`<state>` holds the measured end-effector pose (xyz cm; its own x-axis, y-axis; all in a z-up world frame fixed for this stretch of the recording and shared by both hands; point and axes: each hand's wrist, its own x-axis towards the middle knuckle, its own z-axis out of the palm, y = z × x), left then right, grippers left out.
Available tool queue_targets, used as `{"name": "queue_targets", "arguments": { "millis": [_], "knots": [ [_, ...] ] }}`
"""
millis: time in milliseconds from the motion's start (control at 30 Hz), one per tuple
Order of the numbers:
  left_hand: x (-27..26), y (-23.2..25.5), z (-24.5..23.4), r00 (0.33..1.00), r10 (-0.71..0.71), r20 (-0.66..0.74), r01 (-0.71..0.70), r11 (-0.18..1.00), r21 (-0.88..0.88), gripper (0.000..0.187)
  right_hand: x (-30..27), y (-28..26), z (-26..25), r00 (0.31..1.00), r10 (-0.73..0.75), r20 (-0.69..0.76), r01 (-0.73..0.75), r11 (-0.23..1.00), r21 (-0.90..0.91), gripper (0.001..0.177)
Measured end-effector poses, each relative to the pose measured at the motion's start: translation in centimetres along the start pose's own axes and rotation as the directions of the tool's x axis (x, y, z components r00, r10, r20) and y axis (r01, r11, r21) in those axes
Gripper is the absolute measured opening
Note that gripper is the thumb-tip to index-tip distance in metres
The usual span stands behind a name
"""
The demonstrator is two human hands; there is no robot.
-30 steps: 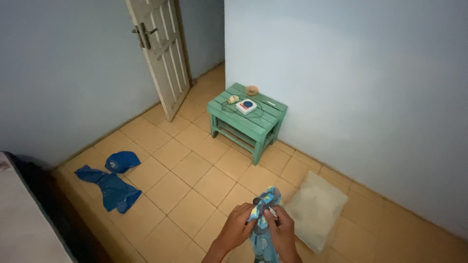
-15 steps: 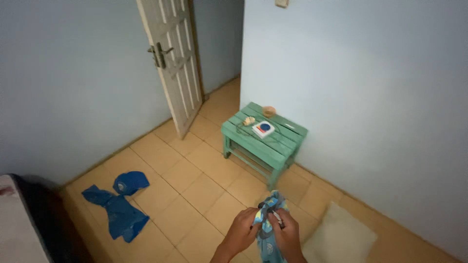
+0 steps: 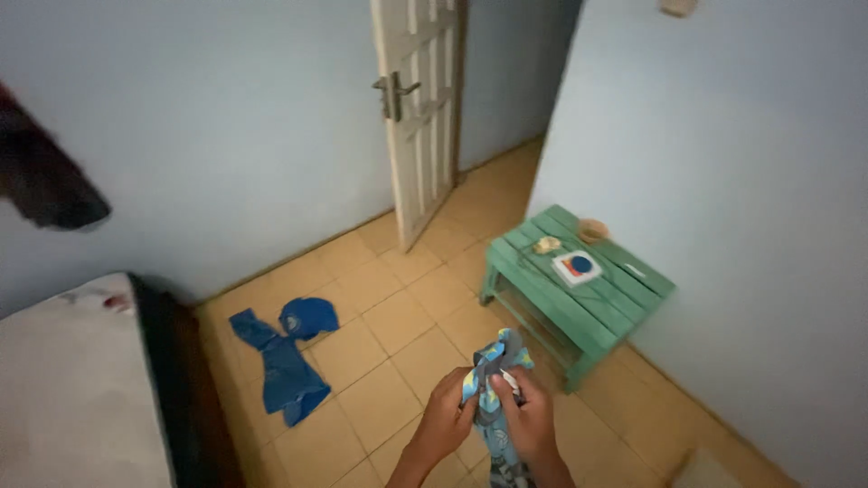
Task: The person picks up a blue patterned sheet from a pile on the floor, shakes it out, and folds it by hand. They then place the folded sheet on a bare mattress and smooth it out.
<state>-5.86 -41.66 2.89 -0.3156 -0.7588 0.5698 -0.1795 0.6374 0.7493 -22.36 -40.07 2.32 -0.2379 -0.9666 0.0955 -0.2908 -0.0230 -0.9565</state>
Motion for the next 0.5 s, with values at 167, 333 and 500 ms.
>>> {"name": "queue_targets", "arguments": {
  "millis": [167,333,500],
  "knots": [
    [1.0,-3.5,-2.3,0.994,-0.039,-0.104,0.044,0.998,0.041,0.021,4.2,-0.7,4.0,0.983,-0.148,0.111,0.152,0.988,-0.034,0.031],
    [4.5,-7.4,-3.2,0.985,-0.052,-0.167,0.075,0.988,0.134,0.022,10.7,1.2,6.4,0.968,-0.168,0.187,0.171,0.985,-0.002,0.032],
    [9.0,-11.2,-3.0,0.979,-0.099,-0.178,0.13,0.976,0.174,0.019,18.0,4.2,8.4,0.96,-0.127,0.249,0.067,0.97,0.236,0.032]
  ]
}}
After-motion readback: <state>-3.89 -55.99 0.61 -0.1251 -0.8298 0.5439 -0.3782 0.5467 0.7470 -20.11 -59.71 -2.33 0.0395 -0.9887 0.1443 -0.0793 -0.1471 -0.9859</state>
